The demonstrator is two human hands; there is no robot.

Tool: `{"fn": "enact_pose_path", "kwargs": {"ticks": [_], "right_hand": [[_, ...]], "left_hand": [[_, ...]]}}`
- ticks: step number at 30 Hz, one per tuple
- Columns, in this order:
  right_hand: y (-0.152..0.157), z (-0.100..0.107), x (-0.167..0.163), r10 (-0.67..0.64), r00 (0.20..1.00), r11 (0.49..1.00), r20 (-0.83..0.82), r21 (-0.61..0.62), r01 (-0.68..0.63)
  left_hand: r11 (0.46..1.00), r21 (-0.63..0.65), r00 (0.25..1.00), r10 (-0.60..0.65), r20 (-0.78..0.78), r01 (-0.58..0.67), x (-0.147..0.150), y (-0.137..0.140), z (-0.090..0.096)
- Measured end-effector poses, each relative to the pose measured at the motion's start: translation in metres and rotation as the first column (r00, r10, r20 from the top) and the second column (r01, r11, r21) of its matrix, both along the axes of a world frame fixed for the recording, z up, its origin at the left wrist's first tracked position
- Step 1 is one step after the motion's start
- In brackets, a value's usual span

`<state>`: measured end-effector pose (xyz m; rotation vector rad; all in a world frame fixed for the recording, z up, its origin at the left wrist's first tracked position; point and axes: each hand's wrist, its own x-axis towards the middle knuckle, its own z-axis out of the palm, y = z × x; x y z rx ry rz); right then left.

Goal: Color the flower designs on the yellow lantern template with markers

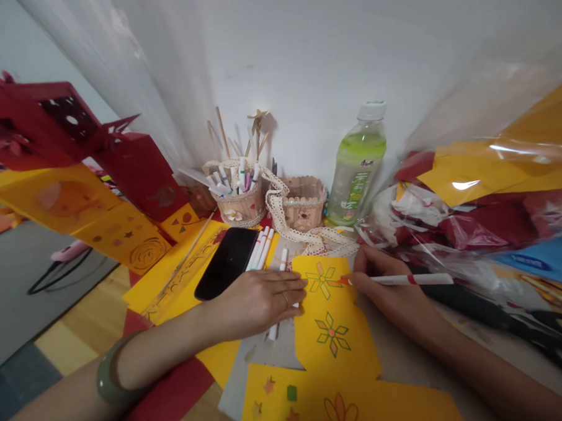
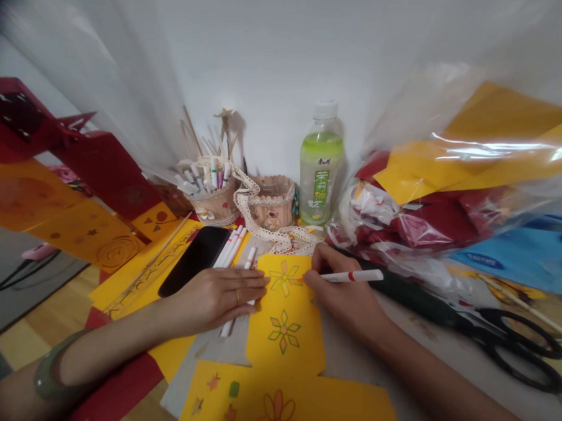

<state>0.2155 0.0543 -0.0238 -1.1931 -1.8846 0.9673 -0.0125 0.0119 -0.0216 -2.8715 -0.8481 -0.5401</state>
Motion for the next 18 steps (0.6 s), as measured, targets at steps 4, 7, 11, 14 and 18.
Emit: {"fn": "enact_pose_path", "kwargs": {"ticks": [4,7,11,14,18], "right_hand": [[0.0007,-0.0003,-0.0002,-0.011,1.0,1.0,0.011,0.01,0.011],[0.0009,0.0005,-0.0001,-0.023,1.0,1.0,0.015,0.002,0.023],[0.001,0.0015,0.0002,-0.012,0.999,1.0,-0.037,-0.026,0.011],[0.0015,0.0019,0.0003,-0.019,0.997,0.999,-0.069,-0.028,0.017],[0.0023,0.0027,0.0001,-0.041,0.996,0.999,-0.081,0.014,0.042]], "left_hand": [[1.0,-0.005,1.0,0.002,-0.003,-0.002,-0.0001,-0.0003,0.0001],[1.0,-0.016,1.0,0.004,-0.002,-0.004,-0.0004,-0.0002,-0.0001],[1.0,-0.023,1.0,0.003,-0.009,-0.003,-0.0006,0.0002,-0.0009],[1.0,-0.022,1.0,0.008,-0.016,-0.009,-0.0001,0.0001,-0.0013],[1.0,-0.015,1.0,0.005,-0.015,-0.005,0.0,-0.0002,-0.0006]]}}
